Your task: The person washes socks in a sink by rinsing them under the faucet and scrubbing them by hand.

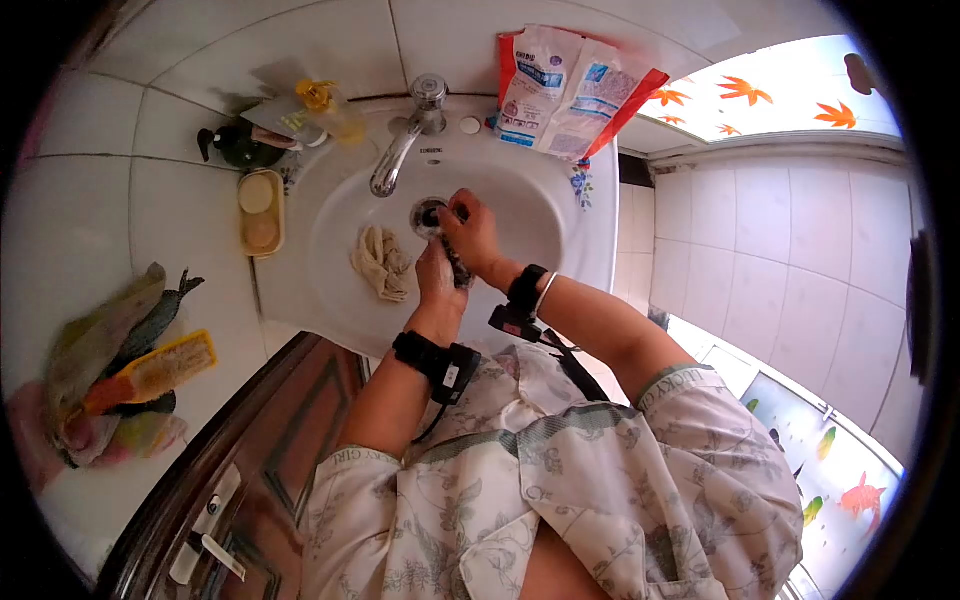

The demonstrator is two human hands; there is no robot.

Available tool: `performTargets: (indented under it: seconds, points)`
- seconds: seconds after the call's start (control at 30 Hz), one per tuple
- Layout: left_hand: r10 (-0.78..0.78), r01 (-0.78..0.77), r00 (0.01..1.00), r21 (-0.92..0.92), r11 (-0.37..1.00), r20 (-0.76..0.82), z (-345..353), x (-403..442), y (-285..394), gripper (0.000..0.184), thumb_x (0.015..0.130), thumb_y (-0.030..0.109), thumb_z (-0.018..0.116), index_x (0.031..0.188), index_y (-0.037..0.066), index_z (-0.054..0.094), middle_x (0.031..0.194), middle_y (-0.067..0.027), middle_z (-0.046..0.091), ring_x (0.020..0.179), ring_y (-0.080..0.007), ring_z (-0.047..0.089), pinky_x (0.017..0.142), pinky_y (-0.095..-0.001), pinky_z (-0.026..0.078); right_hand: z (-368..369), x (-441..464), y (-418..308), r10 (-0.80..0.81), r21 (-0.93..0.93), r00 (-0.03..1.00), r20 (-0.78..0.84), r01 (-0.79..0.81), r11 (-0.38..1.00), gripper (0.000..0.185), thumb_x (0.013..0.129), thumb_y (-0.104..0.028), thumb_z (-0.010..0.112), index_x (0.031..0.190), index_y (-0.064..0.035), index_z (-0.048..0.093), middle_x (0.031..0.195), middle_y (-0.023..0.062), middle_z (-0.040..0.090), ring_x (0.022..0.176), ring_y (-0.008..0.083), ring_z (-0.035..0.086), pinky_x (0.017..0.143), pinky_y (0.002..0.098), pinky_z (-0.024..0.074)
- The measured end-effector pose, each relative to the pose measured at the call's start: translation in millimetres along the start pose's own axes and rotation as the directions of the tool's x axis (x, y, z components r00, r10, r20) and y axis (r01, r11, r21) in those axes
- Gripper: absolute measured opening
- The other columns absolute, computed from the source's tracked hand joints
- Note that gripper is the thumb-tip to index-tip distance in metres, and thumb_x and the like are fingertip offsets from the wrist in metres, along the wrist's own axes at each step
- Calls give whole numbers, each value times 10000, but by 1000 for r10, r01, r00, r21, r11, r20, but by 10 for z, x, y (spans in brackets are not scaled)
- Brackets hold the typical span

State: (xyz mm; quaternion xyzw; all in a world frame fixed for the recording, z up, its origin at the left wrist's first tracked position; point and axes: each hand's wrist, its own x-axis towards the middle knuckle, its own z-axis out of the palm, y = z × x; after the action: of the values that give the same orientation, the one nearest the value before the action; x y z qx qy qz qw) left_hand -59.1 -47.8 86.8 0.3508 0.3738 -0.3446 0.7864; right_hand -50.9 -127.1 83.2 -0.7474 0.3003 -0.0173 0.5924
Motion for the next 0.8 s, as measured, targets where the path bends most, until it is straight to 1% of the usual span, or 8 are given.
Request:
performTargets:
  seconds: [0.17, 0.23, 0.33, 0.43, 0.5, 0.63, 0.7, 0.8]
  points:
    - [103, -84, 971, -93, 992, 218, -252, 354, -142, 354, 887, 306, 409, 1154, 76, 437, 1082, -73, 506, 994, -208, 492, 801, -339, 415, 62, -467, -156, -635, -192, 773, 1, 623, 758, 101, 668, -127, 564, 695, -36, 531, 749, 175, 496, 724, 330, 486, 688, 385, 380]
    - [96, -70, 966, -115, 991, 241, -355, 486, -215, 367, 882, 306, 416, 1155, 62, 430, 1100, -84, 498, 999, -227, 492, 801, -351, 428, 92, -379, -52, -622, -164, 779, 85, 626, 762, 145, 688, -159, 555, 694, -15, 540, 732, 175, 500, 711, 346, 485, 667, 396, 388]
    - [-3, 5, 999, -32, 999, 41, -103, 110, -56, 355, 890, 288, 395, 1129, 28, 430, 1098, -91, 490, 1019, -220, 468, 837, -359, 397, 24, -19, -118, -7, 24, 999, 43, 6, 1000, 196, 727, -179, 532, 736, 16, 542, 721, 197, 504, 702, 377, 487, 631, 414, 396]
    - [10, -9, 999, 48, 999, -35, 36, -15, 64, 335, 882, 287, 414, 1094, 29, 444, 1077, -102, 497, 1017, -226, 462, 829, -362, 404, 112, -13, 94, -292, -211, 946, -137, 260, 942, 205, 782, -191, 545, 750, 11, 532, 615, 147, 489, 575, 157, 430, 560, 317, 397]
    - [150, -104, 931, -152, 983, 332, -479, 591, -111, 340, 865, 302, 452, 1057, 22, 464, 1036, -108, 512, 986, -244, 478, 817, -357, 413, 160, -191, 53, -513, -321, 840, -179, 443, 837, 214, 781, -189, 544, 737, 19, 523, 623, 154, 486, 582, 162, 433, 557, 327, 391]
    - [262, -656, 734, 556, 510, 626, -745, 768, -51, 333, 851, 310, 474, 1024, 26, 480, 1017, -99, 517, 947, -264, 501, 791, -319, 425, 83, -287, -190, -532, 8, 832, 158, 538, 843, 151, 711, -137, 516, 714, 10, 547, 650, 176, 503, 707, 346, 498, 652, 406, 394]
    - [48, -48, 998, -13, 999, -40, -72, 44, 82, 293, 849, 264, 477, 1023, 29, 480, 1025, -104, 521, 957, -253, 505, 768, -299, 434, 107, 6, -86, -19, 56, 998, 61, 16, 998, 211, 762, -180, 546, 734, 26, 514, 680, 182, 512, 597, 259, 481, 566, 354, 390]
    - [44, -22, 988, -144, 989, 151, -223, 208, 40, 269, 855, 235, 451, 1013, 19, 481, 1009, -109, 525, 938, -222, 519, 749, -303, 446, 252, -46, 113, -300, -81, 949, -93, 293, 953, 215, 773, -179, 529, 743, 32, 511, 620, 146, 484, 567, 202, 438, 546, 333, 386]
